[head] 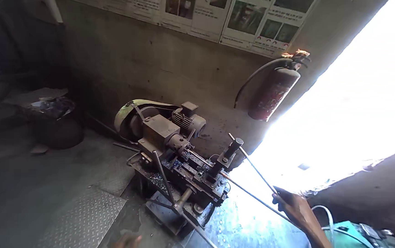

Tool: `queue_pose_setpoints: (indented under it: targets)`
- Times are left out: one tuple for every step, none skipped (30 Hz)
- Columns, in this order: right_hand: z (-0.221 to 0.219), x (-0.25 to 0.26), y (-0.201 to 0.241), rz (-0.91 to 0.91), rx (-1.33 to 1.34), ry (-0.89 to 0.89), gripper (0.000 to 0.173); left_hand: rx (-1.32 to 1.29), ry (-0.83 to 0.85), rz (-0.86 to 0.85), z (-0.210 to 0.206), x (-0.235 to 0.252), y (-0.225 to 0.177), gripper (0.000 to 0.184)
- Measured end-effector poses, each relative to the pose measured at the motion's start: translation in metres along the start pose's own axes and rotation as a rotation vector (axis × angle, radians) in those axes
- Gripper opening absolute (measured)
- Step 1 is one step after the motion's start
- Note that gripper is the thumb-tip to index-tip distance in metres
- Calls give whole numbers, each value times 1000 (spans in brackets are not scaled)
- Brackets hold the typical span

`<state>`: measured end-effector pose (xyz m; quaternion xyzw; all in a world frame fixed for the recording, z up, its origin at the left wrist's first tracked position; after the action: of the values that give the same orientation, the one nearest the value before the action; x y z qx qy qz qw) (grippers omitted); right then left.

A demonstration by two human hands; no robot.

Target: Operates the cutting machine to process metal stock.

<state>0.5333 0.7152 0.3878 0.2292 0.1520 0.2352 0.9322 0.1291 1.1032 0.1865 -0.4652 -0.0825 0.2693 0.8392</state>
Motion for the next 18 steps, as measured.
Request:
queue_pose_setpoints:
  targets:
    - [-4,-2,4,-33,-32,-15,31,-3,23,-138,5,27,-37,35]
    - [-10,-3,10,-75,-76,-58,31,13,39,-279,5,52,-72,30]
    - [-15,-5,17,-131,-130,-102,32,37,58,-412,1,77,-106,28]
    - [-20,-6,25,-180,-193,-145,34,67,78,-550,-8,102,-139,28]
    - [-24,-6,31,-213,-253,-190,36,101,110,-693,-19,125,-173,30]
    - [-27,-6,35,-231,-301,-234,38,138,157,-829,-34,145,-207,31]
    - [-29,-6,38,-240,-330,-275,39,175,224,-951,-50,163,-242,34]
    - [-30,-6,41,-260,-342,-296,41,206,313,-1048,-66,177,-275,37]
    - [-31,-5,43,-296,-345,-302,44,225,410,-1119,-84,188,-305,42]
    - [-32,-4,45,-330,-348,-312,46,239,507,-1167,-103,197,-332,48]
    - [-33,-4,47,-367,-351,-321,48,278,596,-1191,-121,204,-356,56]
    - [-33,-2,50,-405,-357,-326,49,350,685,-1190,-139,209,-376,63]
    - [-34,-1,52,-444,-364,-327,50,455,762,-1172,-156,213,-392,68]
    - [-34,1,54,-484,-365,-319,49,562,810,-1159,-172,216,-402,69]
    - [-34,3,55,-529,-361,-298,48,651,825,-1160,-187,218,-409,63]
    - [-33,4,56,-567,-357,-279,46,699,825,-1169,-196,220,-413,56]
    - [-33,5,57,-593,-355,-268,45,707,827,-1179,-202,223,-415,47]
    - [-32,5,58,-614,-349,-252,44,688,826,-1193,-205,226,-415,40]
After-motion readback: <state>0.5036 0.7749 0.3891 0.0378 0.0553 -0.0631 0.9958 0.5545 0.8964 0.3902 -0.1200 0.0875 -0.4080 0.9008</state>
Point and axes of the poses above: each hand's wrist, its own x-axis towards the middle knuckle, its own z-axis out of the back of the hand, y = z × x, the point moved 2 cm from there along x, towards the middle knuckle, and after that the axes turned 14 degrees about y, right-handed, at the moved point
